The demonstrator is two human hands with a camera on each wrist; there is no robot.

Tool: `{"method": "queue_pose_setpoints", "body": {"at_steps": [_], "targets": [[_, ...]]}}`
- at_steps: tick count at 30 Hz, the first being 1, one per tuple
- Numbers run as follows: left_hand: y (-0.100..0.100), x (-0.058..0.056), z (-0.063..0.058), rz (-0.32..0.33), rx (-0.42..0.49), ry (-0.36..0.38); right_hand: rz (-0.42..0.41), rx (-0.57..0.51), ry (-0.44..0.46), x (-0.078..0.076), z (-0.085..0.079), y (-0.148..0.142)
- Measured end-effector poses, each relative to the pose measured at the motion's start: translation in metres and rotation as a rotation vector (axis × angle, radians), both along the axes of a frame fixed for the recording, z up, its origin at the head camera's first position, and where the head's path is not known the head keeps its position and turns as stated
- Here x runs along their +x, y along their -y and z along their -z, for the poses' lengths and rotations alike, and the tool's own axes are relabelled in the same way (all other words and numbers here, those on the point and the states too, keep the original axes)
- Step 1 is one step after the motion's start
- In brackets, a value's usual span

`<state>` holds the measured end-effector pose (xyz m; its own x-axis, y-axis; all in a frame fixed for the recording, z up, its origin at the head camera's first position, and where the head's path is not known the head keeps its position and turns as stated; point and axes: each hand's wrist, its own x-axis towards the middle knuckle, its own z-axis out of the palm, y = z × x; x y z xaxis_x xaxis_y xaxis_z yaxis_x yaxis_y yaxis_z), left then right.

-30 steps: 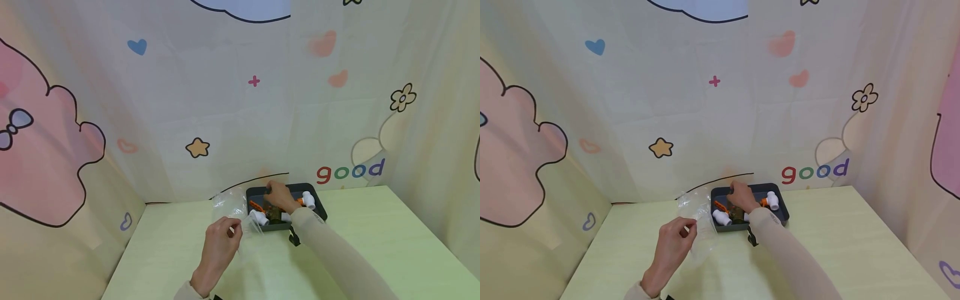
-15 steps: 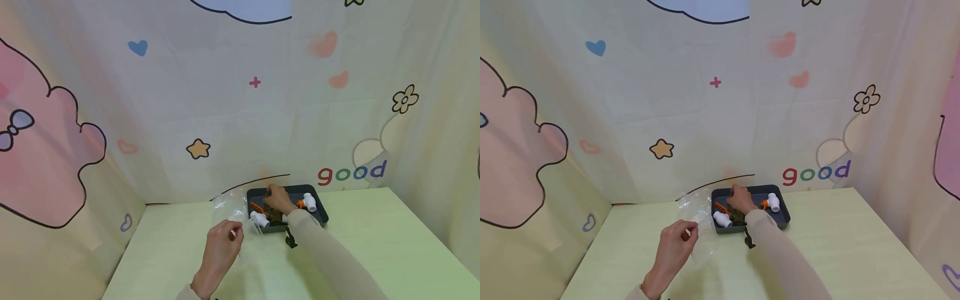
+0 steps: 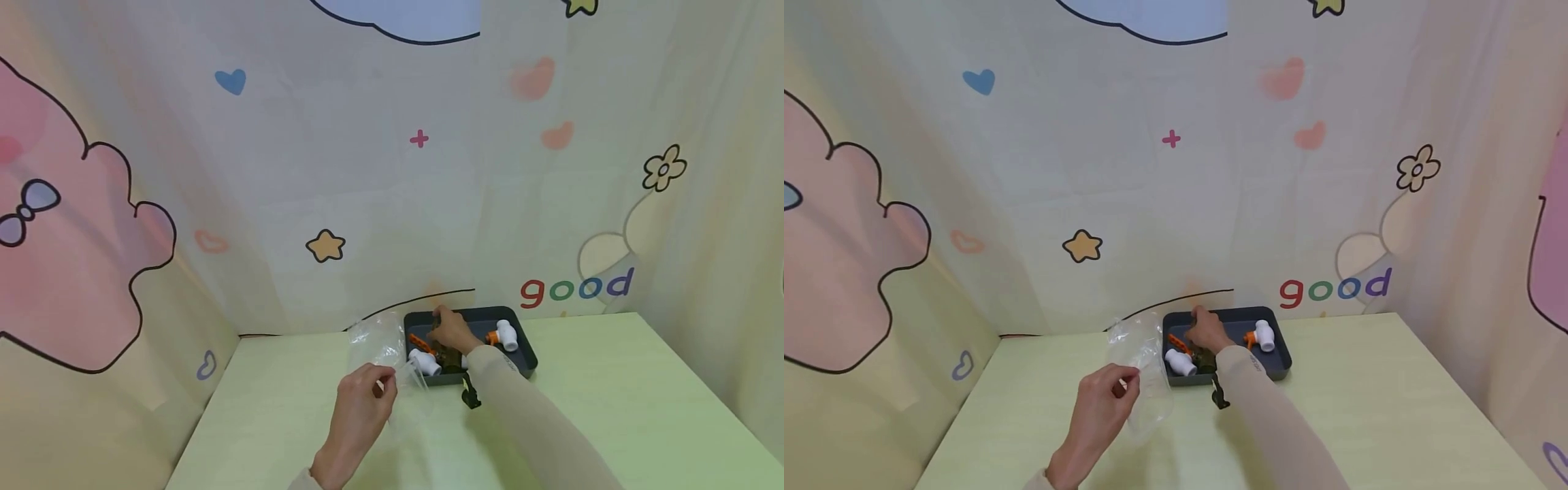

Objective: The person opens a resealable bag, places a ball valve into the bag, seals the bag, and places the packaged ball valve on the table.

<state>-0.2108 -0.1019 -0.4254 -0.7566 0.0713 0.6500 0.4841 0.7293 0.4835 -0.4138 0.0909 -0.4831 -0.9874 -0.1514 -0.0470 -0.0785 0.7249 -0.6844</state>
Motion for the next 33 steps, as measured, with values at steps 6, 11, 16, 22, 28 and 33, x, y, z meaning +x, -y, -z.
{"method": "queue_pose_setpoints", "body": {"at_steps": [6,11,16,22,28,33], "targets": [[0.001,0.001,0.000,-0.005,-0.009,-0.003,-0.020,0.001,0.020,0.001,-0.004,0.001],[-0.001,0.001,-0.001,-0.006,-0.010,0.041,-0.034,0.001,0.017,-0.001,-0.007,-0.001],[-0.003,0.001,0.000,-0.011,-0.008,0.084,-0.084,-0.016,0.016,0.002,-0.009,-0.002],[-0.004,0.002,0.000,-0.009,-0.015,0.085,-0.097,-0.026,-0.011,0.007,-0.014,-0.005],[-0.003,0.002,0.000,-0.024,-0.015,0.087,-0.133,0.001,-0.068,0.016,-0.024,-0.004],[-0.003,0.001,0.002,-0.011,-0.008,0.080,-0.126,0.035,-0.090,0.028,-0.032,-0.005]]}}
